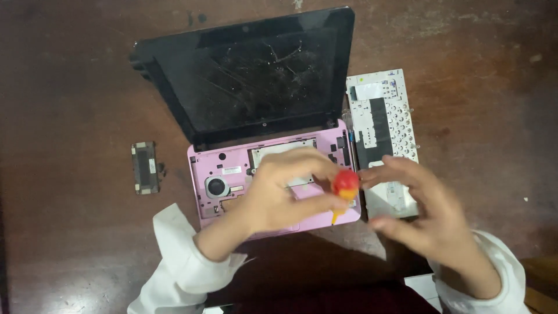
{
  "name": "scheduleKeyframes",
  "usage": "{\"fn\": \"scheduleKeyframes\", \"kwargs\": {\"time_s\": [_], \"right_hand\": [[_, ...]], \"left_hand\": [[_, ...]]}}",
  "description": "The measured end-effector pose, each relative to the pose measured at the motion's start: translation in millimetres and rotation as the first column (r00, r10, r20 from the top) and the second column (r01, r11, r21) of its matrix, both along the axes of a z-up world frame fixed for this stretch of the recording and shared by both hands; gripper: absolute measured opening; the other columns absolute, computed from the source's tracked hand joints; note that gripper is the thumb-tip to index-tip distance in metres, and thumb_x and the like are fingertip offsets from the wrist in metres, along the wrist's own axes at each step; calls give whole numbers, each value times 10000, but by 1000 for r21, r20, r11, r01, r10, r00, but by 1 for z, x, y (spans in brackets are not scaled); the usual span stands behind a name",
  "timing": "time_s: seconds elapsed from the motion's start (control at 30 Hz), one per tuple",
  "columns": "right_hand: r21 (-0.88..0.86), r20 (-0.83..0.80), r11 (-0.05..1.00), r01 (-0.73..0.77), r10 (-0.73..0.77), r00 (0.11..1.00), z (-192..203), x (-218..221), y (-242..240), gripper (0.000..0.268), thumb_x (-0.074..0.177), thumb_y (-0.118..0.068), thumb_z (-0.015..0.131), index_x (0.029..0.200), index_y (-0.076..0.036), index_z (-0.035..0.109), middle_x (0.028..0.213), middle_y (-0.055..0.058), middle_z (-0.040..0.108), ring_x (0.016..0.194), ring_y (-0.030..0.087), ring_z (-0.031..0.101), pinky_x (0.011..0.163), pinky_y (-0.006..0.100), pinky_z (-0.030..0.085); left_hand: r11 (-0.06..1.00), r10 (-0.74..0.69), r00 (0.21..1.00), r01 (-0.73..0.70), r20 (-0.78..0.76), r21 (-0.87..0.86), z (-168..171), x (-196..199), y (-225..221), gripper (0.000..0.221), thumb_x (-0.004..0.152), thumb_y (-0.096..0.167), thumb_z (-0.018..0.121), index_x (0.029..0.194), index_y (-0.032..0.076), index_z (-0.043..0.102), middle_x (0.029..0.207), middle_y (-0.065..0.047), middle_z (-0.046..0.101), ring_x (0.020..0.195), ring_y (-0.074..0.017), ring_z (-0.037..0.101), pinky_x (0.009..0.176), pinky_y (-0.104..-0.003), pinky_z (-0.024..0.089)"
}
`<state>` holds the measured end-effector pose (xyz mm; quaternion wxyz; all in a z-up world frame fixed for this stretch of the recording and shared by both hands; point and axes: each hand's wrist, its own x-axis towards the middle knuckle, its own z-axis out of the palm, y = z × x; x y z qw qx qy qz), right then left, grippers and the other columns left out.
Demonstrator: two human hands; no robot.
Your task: Disassembling a laptop by unscrewing the casing, removing the keyboard, and accessing internal hardware components.
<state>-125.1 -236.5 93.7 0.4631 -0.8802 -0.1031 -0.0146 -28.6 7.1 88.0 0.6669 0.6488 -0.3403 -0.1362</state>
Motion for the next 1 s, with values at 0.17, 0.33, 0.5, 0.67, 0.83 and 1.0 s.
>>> {"fn": "scheduleKeyframes", "kwargs": {"time_s": [0.17,0.33,0.5,0.67,0.83,1.0], "right_hand": [[-37,341,990,-134,139,930,-24,-7,7,757,947,-149,767,1555,-124,317,1308,230,688,1111,272,775,1022,341,620],[-94,354,995,15,20,935,-10,12,11,461,958,-89,710,1345,38,493,1140,202,741,982,267,781,885,327,648],[18,503,998,65,-65,862,-30,23,1,611,1026,56,654,1533,-7,319,1039,313,660,937,399,780,841,424,686],[-148,659,939,309,-139,739,-67,12,-8,618,983,37,857,1465,-4,473,1073,207,747,861,245,728,718,299,528],[-88,624,962,258,-149,767,-71,17,-1,590,971,75,825,1419,-33,456,1050,233,662,890,333,775,803,349,612],[-109,603,968,224,-115,790,-71,18,-1,583,973,94,820,1422,-31,469,1103,225,652,908,325,772,812,350,628]], "left_hand": [[998,39,988,-31,151,-53,6,-15,-6,272,909,275,751,1089,77,702,1015,-68,726,905,-205,706,808,-310,610],[986,52,975,-85,216,146,-17,-11,-2,527,964,417,674,1389,122,574,1262,-50,678,1191,-244,643,1066,-427,498],[906,-8,896,-181,444,382,-60,-1,-12,566,941,344,751,1409,120,525,1400,-64,536,1307,-298,566,1172,-557,378],[779,-168,834,-215,526,590,-78,3,-17,600,927,515,651,1374,119,587,1480,-127,536,1478,-364,378,1227,-719,112],[777,-170,819,-231,548,585,-86,4,-16,620,930,516,648,1383,97,585,1493,-129,523,1489,-352,360,1237,-683,148],[774,-171,818,-233,549,588,-87,4,-16,623,918,498,674,1390,102,584,1503,-130,519,1489,-350,365,1237,-668,173]]}}
